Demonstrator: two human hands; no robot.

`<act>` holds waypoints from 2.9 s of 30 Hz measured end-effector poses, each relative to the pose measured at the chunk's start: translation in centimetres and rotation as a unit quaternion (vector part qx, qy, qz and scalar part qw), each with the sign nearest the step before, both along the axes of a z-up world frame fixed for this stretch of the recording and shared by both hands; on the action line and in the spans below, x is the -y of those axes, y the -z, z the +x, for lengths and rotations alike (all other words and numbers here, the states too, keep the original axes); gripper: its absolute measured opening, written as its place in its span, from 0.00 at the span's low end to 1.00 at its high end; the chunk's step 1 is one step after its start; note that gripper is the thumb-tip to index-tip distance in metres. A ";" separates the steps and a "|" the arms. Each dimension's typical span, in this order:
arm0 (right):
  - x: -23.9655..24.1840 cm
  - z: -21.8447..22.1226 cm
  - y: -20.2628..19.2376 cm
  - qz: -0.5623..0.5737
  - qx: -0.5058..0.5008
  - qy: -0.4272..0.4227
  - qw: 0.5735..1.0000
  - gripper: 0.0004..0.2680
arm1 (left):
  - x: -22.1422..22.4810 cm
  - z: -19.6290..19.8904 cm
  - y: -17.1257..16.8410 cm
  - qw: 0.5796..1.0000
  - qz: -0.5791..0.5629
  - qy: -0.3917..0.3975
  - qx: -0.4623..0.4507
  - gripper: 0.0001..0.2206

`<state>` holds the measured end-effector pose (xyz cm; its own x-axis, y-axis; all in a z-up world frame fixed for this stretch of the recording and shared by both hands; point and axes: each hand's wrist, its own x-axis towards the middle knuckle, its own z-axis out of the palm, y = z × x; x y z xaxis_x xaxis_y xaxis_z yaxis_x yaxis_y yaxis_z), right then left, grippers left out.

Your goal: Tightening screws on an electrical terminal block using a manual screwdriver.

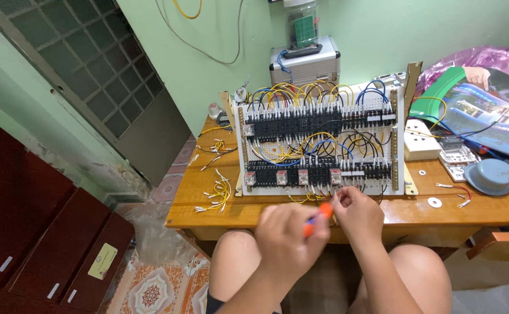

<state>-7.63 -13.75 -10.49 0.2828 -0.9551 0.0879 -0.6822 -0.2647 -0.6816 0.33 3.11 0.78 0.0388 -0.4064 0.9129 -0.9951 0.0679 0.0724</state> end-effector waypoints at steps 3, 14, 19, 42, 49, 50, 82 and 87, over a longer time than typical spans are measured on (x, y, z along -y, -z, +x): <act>0.4 0.0 0.3 -0.044 0.005 -0.013 0.999 0.06 | -1.9 0.5 1.9 0.961 0.050 0.078 -0.260 0.10; -0.4 -0.2 -1.0 0.002 0.022 -0.011 1.000 0.07 | 2.5 -1.5 16.5 0.950 0.286 -0.022 -0.124 0.31; -0.2 -0.3 -0.8 0.000 0.016 -0.009 1.000 0.07 | 5.3 -0.8 18.3 0.957 0.265 -0.094 -0.073 0.18; -1.2 -0.8 -1.9 0.068 0.038 -0.054 0.996 0.09 | -7.2 8.5 3.1 0.789 0.241 -0.033 -0.564 0.03; -0.6 -0.1 0.7 0.034 0.104 -0.056 0.992 0.07 | -3.4 21.0 10.5 0.906 0.229 -0.262 -0.241 0.04; -0.5 0.0 1.0 0.039 0.112 -0.056 0.991 0.07 | -2.9 22.0 11.6 0.885 0.281 -0.299 -0.222 0.05; -1.3 2.0 1.8 -0.023 0.122 -0.122 0.985 0.07 | 1.8 4.2 4.5 0.973 0.067 0.163 -0.151 0.08; -0.9 2.3 2.9 -0.049 0.120 -0.113 0.985 0.07 | 2.1 3.7 4.4 0.976 0.077 0.152 -0.138 0.08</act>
